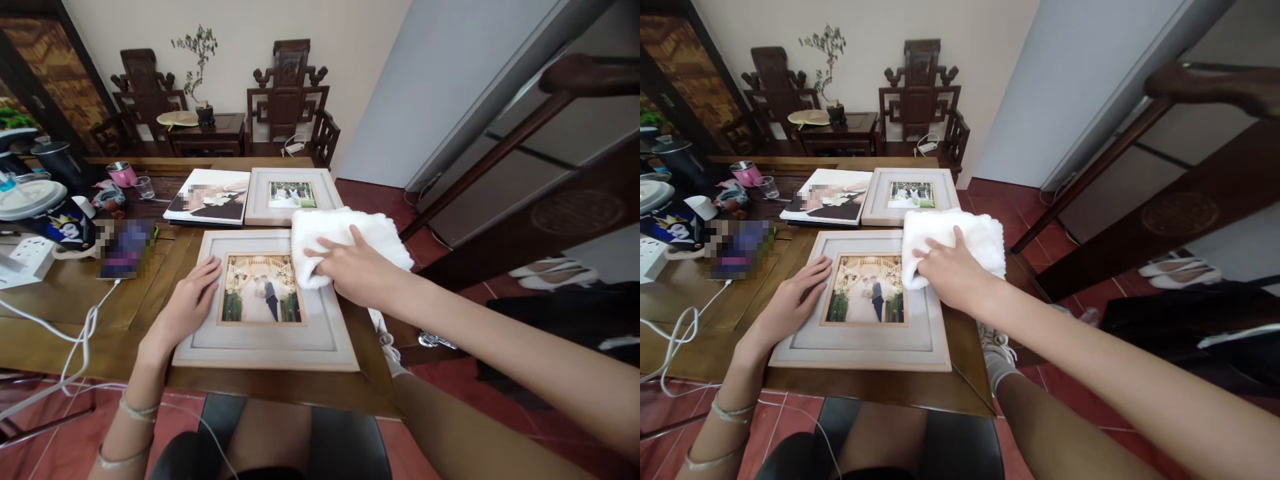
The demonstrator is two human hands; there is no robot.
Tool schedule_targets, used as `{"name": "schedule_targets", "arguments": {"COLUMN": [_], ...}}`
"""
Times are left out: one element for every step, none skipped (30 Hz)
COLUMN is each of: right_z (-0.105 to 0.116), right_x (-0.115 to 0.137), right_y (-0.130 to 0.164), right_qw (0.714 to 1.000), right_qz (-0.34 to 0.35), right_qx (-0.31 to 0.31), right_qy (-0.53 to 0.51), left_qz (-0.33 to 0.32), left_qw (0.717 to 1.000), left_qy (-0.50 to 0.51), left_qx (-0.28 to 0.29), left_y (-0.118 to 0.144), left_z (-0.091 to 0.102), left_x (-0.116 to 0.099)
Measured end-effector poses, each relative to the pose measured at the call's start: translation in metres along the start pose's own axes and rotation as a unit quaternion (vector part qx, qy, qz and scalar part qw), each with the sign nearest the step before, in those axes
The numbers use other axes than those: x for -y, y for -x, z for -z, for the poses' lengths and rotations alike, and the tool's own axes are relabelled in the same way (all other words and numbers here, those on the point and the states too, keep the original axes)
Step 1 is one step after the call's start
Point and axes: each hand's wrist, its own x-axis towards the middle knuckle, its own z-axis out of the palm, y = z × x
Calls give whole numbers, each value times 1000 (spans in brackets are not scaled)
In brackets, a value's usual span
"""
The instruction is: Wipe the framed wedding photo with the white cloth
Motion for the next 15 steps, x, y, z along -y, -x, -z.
{"name": "schedule_targets", "arguments": {"right_z": [3, 6, 8, 8, 7, 5, 1, -3, -7, -10, -11, -9, -6, -1, 5], "right_x": [2, 7, 14, 23, 32, 41, 49, 55, 59, 61, 60, 56, 52, 46, 41], "right_y": [0, 2, 7, 14, 21, 29, 36, 43, 48, 52, 53, 53, 50, 44, 36], "right_qw": [1000, 1000, 999, 998, 997, 995, 993, 991, 990, 989, 987, 986, 984, 985, 989], "right_qz": [5, 8, 12, 17, 22, 28, 33, 40, 47, 56, 67, 79, 91, 92, 82], "right_qx": [12, 19, 32, 52, 76, 97, 110, 116, 115, 112, 107, 102, 97, 74, 41], "right_qy": [15, 23, 25, 20, 9, -8, -28, -49, -68, -84, -97, -108, -118, -124, -118], "left_qz": [1, 2, 3, 5, 7, 11, 15, 18, 19, 18, 15, 12, 9, 7, 5], "left_qw": [1000, 1000, 1000, 1000, 1000, 1000, 1000, 1000, 1000, 1000, 1000, 1000, 1000, 1000, 1000], "left_qy": [0, 0, -1, -2, -3, -5, -7, -9, -11, -12, -14, -15, -15, -14, -14], "left_qx": [-3, -4, -5, -4, -2, 0, 1, 1, 1, 3, 5, 9, 12, 14, 15], "left_y": [0, 0, 0, 0, 0, 0, 0, 0, 1, 1, 1, 1, 1, 1, 2], "left_z": [0, 0, 0, 0, 0, 1, 1, 1, 1, 0, 0, 0, -1, -1, -1], "left_x": [0, -1, -2, -4, -5, -7, -9, -11, -12, -12, -12, -11, -10, -9, -8]}}
